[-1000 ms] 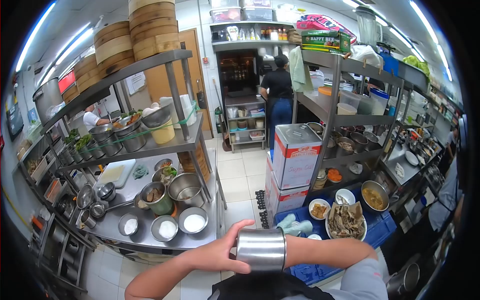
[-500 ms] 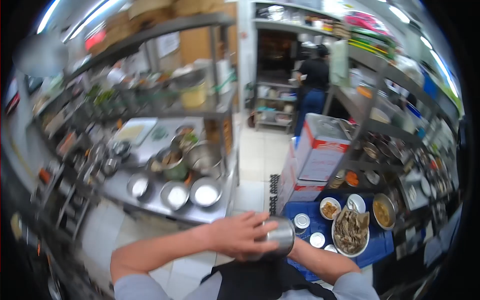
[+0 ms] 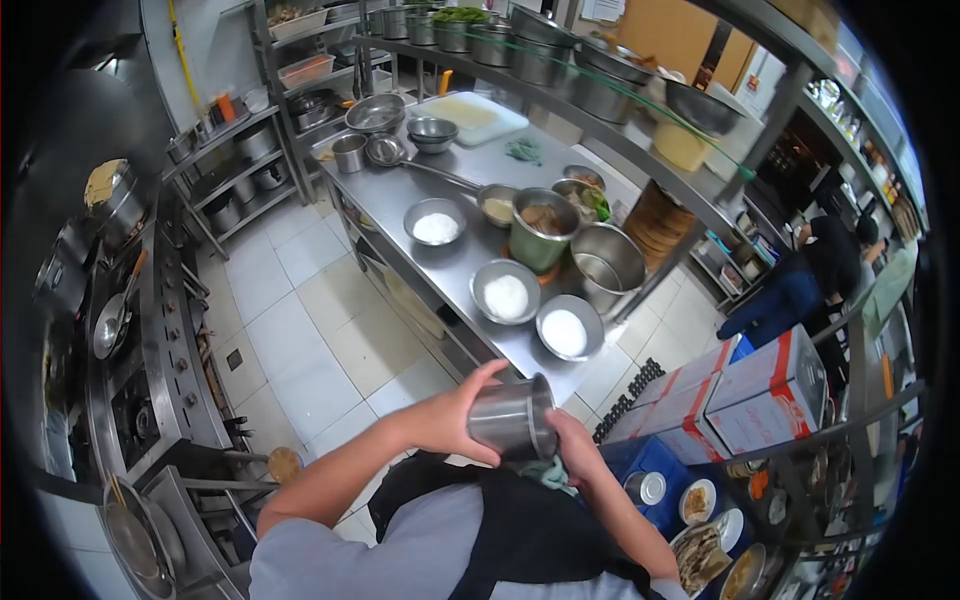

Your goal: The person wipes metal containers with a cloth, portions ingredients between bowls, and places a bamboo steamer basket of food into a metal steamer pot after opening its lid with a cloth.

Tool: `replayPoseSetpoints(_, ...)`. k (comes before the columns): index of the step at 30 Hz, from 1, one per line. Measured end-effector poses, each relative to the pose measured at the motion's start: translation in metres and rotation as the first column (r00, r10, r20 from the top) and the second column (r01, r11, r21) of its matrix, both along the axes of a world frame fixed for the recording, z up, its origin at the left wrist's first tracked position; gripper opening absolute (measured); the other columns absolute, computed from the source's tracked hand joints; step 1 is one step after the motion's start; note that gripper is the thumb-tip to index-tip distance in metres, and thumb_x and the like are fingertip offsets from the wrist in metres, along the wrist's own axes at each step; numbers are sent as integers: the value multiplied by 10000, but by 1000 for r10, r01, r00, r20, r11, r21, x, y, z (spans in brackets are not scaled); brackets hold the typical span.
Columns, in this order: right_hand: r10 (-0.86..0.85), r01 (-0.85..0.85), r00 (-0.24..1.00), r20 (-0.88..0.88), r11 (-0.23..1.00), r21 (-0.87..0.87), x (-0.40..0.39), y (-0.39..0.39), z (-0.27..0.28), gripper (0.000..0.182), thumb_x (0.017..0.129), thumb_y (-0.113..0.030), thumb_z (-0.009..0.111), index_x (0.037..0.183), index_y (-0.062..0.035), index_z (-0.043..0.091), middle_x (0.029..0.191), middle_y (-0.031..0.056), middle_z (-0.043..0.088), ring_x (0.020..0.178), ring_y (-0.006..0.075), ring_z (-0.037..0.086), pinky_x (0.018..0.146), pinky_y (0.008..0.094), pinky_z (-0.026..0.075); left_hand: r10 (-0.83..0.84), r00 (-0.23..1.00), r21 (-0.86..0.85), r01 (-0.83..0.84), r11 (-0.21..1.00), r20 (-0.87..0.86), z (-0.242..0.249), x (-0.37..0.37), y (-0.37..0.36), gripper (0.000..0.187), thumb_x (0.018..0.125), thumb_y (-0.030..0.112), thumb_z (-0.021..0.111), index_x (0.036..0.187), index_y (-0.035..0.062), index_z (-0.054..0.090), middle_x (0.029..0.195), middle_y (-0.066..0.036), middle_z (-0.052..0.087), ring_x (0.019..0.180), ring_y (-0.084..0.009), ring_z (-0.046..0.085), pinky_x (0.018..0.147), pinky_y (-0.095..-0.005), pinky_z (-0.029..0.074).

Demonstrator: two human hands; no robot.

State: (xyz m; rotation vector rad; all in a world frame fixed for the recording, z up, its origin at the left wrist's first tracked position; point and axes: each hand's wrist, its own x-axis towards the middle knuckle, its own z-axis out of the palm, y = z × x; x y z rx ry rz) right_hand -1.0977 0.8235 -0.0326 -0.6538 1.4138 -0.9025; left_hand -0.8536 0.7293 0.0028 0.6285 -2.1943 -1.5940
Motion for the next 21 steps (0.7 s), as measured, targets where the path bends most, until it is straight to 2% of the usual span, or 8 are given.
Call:
replayPoseSetpoints(3, 82, -83, 997, 4, 996, 20, 20, -58, -44, 707, 936, -482, 548, 1429, 14, 444, 1371, 171, 528, 1143, 255, 586, 899, 298, 474, -12, 982, -4, 13, 1000, 187, 18, 46, -45, 1238, 625, 335, 906, 1534, 102, 98, 1449, -267, 385, 1353, -381, 423, 1099, -409, 385)
replayPoseSetpoints(5, 191, -163, 965, -181, 974, 158, 54, -105, -11, 619, 951, -446, 544, 1371, 8, 504, 1291, 155, 579, 1062, 233, 614, 858, 306, 495, 151, 960, -404, -45, 914, 236, 16, 72, -70, 1217, 618, 331, 903, 1529, 102, 129, 1464, -251, 375, 1328, -396, 444, 1101, -427, 389)
replayPoseSetpoints(6, 161, -162, 983, -91, 987, -8, 71, -124, -1, 516, 967, -396, 539, 1288, 8, 559, 1181, 129, 622, 1002, 201, 614, 820, 310, 512, 234, 956, -467, -128, 875, 178, 10, 82, -79, 1200, 611, 348, 901, 1523, 103, 160, 1464, -235, 378, 1304, -412, 459, 1090, -448, 400)
replayPoseSetpoints(12, 27, -111, 841, 541, 986, 123, 137, -217, 18, 440, 1010, -359, 482, 1225, 15, 571, 1146, 127, 651, 957, 214, 666, 884, 372, 546, 408, 906, -294, -361, 885, 113, -5, 152, -148, 1082, 582, 349, 935, 1407, 84, 287, 1317, -196, 502, 1170, -329, 556, 980, -400, 472)
replayPoseSetpoints(15, 24, -93, 854, 519, 990, 107, 147, -228, 4, 444, 1019, -345, 473, 1268, 21, 518, 1125, 141, 631, 965, 233, 664, 866, 365, 552, 610, 788, -39, -614, 788, -82, -55, 172, -196, 822, 617, 332, 932, 1177, 77, 386, 1084, -121, 551, 994, -247, 581, 869, -359, 476)
replayPoseSetpoints(18, 225, -227, 973, 43, 973, 42, 127, -199, -43, 430, 989, -350, 535, 1184, 31, 581, 1115, 96, 645, 970, 158, 631, 847, 313, 522, 787, 607, -134, -793, 594, -107, -84, 173, -267, 762, 645, 325, 911, 1154, 62, 407, 1077, -126, 543, 990, -283, 574, 865, -375, 466)
replayPoseSetpoints(19, 291, -274, 947, -138, 953, 130, 126, -182, -23, 456, 967, -369, 566, 1190, 28, 597, 1136, 98, 653, 999, 148, 604, 871, 309, 496, 873, 475, -267, -860, 436, -105, -89, 171, -287, 734, 658, 324, 899, 1146, 50, 425, 1084, -133, 543, 994, -303, 568, 868, -384, 460)
replayPoseSetpoints(21, 225, -120, 808, -545, 968, 221, 110, -135, -68, 500, 941, -386, 580, 1200, 41, 604, 1158, 163, 654, 1020, 222, 600, 918, 360, 468, 893, 427, -303, -878, 372, -142, -101, 164, -331, 708, 680, 319, 878, 1153, 28, 440, 1108, -145, 545, 1015, -319, 560, 896, -391, 451)
